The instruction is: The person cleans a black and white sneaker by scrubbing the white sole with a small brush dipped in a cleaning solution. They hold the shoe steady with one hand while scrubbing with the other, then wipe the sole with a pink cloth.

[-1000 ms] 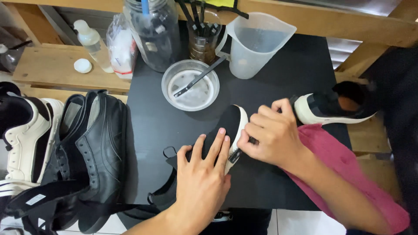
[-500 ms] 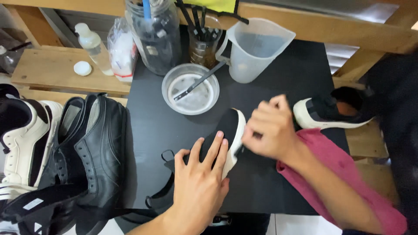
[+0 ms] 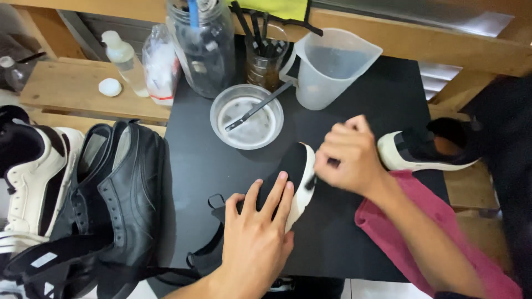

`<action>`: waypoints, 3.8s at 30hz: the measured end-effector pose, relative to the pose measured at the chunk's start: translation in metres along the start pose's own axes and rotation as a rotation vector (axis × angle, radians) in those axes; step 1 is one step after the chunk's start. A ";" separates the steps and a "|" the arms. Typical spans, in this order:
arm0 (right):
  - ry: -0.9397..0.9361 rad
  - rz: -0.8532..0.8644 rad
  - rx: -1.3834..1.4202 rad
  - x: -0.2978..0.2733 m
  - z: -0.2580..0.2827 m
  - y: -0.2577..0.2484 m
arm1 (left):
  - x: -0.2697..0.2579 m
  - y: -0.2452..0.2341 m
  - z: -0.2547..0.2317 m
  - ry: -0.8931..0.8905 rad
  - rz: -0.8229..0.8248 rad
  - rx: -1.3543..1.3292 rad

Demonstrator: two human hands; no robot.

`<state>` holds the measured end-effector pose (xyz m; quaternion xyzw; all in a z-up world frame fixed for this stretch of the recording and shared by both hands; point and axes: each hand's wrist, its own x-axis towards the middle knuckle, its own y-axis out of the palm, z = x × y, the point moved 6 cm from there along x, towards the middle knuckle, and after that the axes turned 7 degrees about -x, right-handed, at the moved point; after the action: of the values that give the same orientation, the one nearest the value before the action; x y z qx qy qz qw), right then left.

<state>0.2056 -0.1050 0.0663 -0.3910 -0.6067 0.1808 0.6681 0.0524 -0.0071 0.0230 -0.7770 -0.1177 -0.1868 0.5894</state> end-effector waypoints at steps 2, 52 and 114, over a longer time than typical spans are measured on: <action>0.069 0.012 -0.136 -0.013 -0.044 0.019 | 0.003 0.000 0.001 0.002 0.010 0.015; 0.432 0.254 0.202 0.005 -0.041 -0.009 | 0.030 0.010 -0.017 -0.033 -0.026 0.027; 0.595 0.397 0.201 0.018 -0.017 -0.035 | -0.039 -0.013 -0.005 0.161 -0.104 -0.290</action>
<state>0.2170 -0.1194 0.1047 -0.4689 -0.2774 0.2440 0.8023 0.0112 -0.0068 0.0190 -0.8293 -0.0818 -0.2937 0.4684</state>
